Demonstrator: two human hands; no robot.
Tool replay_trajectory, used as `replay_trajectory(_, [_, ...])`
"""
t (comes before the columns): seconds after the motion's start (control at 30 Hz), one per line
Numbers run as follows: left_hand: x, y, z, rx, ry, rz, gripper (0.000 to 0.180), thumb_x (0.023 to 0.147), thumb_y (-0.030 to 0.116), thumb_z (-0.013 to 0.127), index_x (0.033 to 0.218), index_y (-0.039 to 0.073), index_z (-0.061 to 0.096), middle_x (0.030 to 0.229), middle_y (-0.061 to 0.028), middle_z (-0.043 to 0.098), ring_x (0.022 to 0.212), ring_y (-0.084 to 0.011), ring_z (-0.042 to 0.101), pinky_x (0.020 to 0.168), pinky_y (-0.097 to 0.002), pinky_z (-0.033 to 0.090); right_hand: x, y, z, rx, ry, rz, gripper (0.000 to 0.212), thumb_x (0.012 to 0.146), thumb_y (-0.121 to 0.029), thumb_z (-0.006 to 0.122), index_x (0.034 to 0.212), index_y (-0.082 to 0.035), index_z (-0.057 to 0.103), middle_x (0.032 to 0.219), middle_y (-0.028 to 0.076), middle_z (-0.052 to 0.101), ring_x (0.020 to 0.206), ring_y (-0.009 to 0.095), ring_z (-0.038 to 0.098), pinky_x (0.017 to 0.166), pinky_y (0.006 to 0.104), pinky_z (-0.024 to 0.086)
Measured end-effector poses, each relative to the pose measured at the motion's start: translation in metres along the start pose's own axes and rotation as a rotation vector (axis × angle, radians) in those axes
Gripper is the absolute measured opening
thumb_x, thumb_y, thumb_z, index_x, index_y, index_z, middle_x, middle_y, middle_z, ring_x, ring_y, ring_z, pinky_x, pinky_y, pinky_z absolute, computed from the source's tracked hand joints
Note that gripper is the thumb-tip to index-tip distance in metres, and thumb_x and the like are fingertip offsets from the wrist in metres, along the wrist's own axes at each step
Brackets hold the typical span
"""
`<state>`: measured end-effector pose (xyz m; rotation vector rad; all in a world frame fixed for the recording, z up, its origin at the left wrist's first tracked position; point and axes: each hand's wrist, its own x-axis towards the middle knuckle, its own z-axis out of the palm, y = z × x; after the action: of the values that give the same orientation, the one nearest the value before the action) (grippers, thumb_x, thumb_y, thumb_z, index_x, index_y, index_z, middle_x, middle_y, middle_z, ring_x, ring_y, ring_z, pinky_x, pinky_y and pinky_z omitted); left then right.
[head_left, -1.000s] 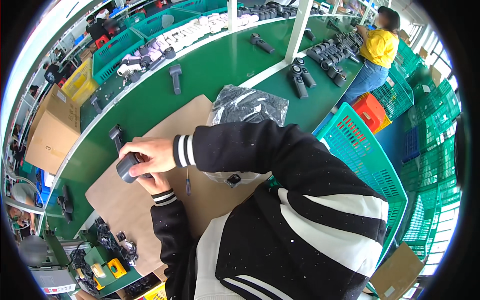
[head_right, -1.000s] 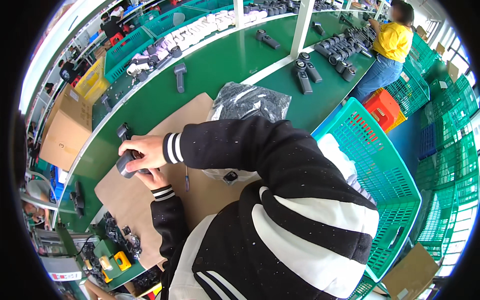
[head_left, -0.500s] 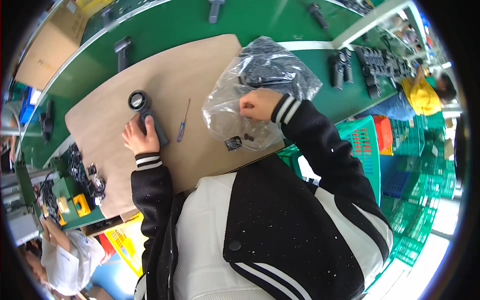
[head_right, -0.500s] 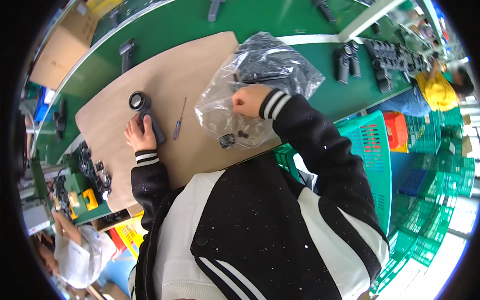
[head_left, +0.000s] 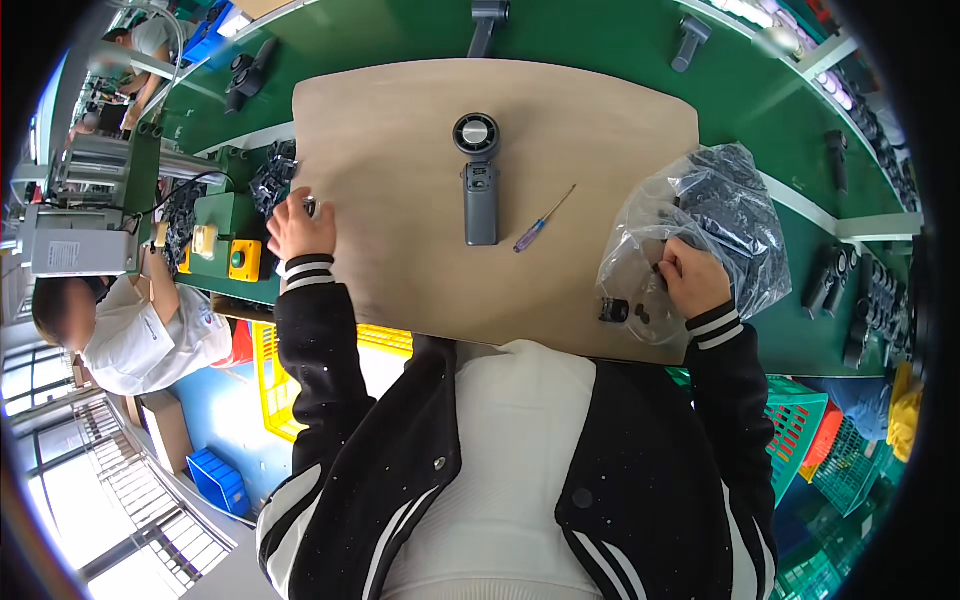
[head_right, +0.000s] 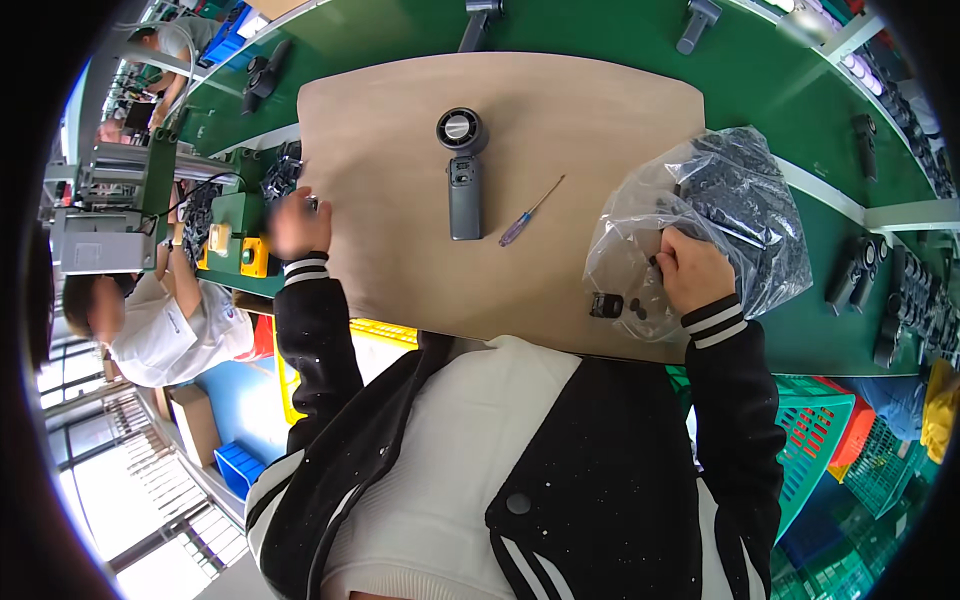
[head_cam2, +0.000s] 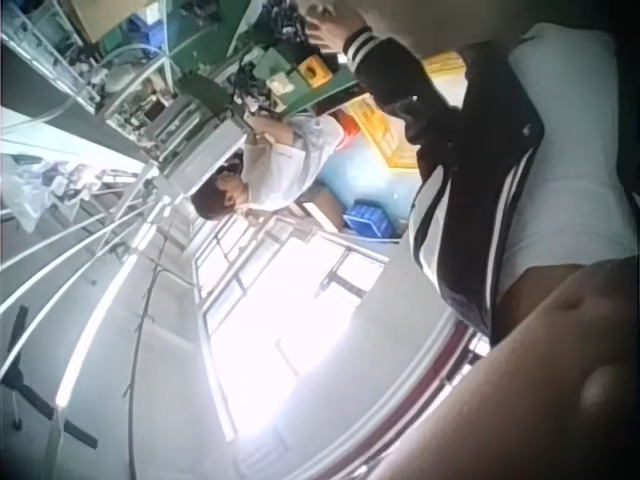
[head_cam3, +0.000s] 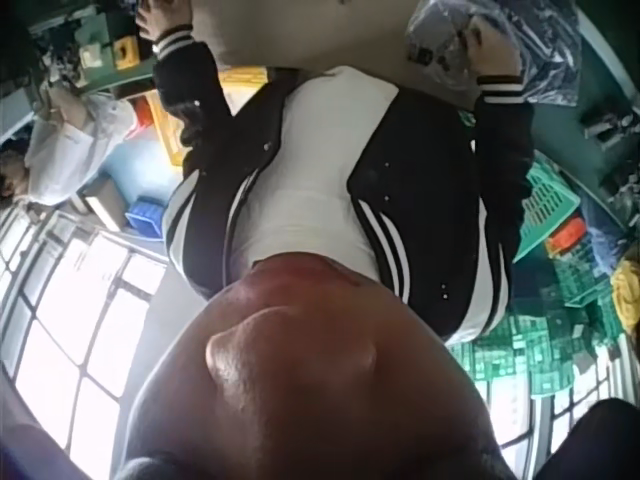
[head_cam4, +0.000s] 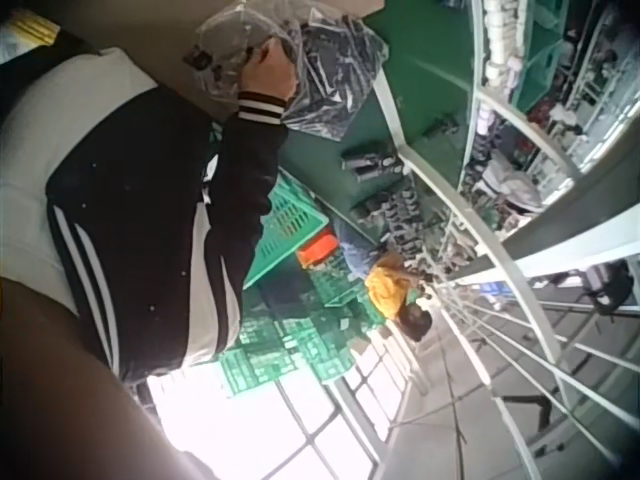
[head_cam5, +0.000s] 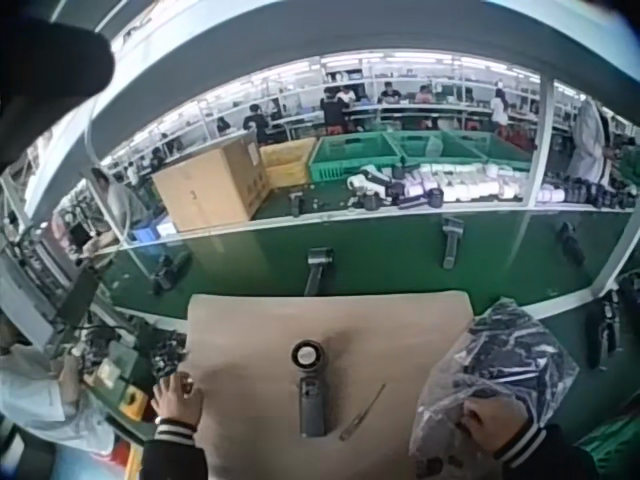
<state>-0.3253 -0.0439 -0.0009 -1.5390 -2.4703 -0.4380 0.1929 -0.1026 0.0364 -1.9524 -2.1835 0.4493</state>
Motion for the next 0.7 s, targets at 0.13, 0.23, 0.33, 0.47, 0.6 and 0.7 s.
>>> replay_trajectory(0.13, [0.014, -0.028, 0.003, 0.096, -0.030, -0.006, 0.034, 0.079, 0.034, 0.061, 0.111, 0.025, 0.060, 0.113, -0.0034, 0.060, 0.105, -0.0296, 0.053, 0.088, -0.0462, 0.039, -0.005, -0.003, -0.011, 0.022, -0.115, 0.078, 0.013, 0.078, -0.017, 0.063, 0.082, -0.011, 0.052, 0.073, 0.006, 0.062, 0.068, 0.032, 0.059, 0.060, 0.0410, 0.045])
replay_trajectory(0.23, [0.025, -0.037, 0.008, 0.051, -0.100, 0.006, 0.029, 0.080, 0.035, 0.060, 0.107, 0.026, 0.063, 0.104, -0.0018, 0.065, 0.097, -0.0293, 0.059, 0.085, -0.0463, 0.040, -0.009, -0.016, -0.012, 0.033, -0.122, 0.022, 0.012, 0.077, -0.017, 0.063, 0.078, -0.010, 0.053, 0.069, 0.008, 0.062, 0.066, 0.034, 0.059, 0.059, 0.0427, 0.044])
replay_trajectory(0.33, [0.031, -0.033, 0.007, 0.006, -0.142, -0.022, 0.026, 0.080, 0.034, 0.059, 0.103, 0.026, 0.065, 0.097, -0.0013, 0.068, 0.091, -0.0293, 0.062, 0.083, -0.0462, 0.041, -0.010, -0.011, -0.005, 0.023, -0.064, 0.009, 0.011, 0.076, -0.015, 0.063, 0.077, -0.010, 0.053, 0.068, 0.009, 0.062, 0.065, 0.035, 0.059, 0.058, 0.0433, 0.044])
replay_trajectory(0.47, [0.026, -0.018, -0.004, -0.142, -0.052, -0.029, 0.019, 0.081, 0.025, 0.059, 0.096, 0.021, 0.068, 0.084, -0.0019, 0.070, 0.079, -0.0286, 0.066, 0.075, -0.0385, 0.046, -0.006, 0.005, 0.008, 0.111, 0.000, -0.128, 0.008, 0.073, -0.011, 0.061, 0.076, -0.009, 0.054, 0.066, 0.009, 0.060, 0.062, 0.036, 0.058, 0.056, 0.0432, 0.043])
replay_trajectory(0.6, [0.001, 0.036, -0.006, -0.769, 0.035, 0.196, 0.024, 0.078, 0.004, 0.062, 0.101, 0.010, 0.066, 0.085, -0.0050, 0.069, 0.073, -0.0199, 0.063, 0.069, -0.0282, 0.047, -0.013, -0.002, -0.002, 0.203, -0.053, -0.001, 0.009, 0.074, -0.009, 0.062, 0.075, -0.008, 0.054, 0.060, 0.008, 0.056, 0.055, 0.033, 0.053, 0.054, 0.0388, 0.041])
replay_trajectory(0.7, [-0.025, 0.089, -0.017, -1.048, -0.091, 0.251, 0.023, 0.079, 0.001, 0.061, 0.101, 0.007, 0.065, 0.086, -0.0032, 0.069, 0.073, -0.0166, 0.060, 0.070, -0.0254, 0.046, -0.009, -0.006, 0.000, 0.254, -0.112, 0.064, 0.013, 0.075, -0.011, 0.065, 0.075, -0.008, 0.052, 0.059, 0.007, 0.054, 0.054, 0.031, 0.053, 0.054, 0.0383, 0.041])
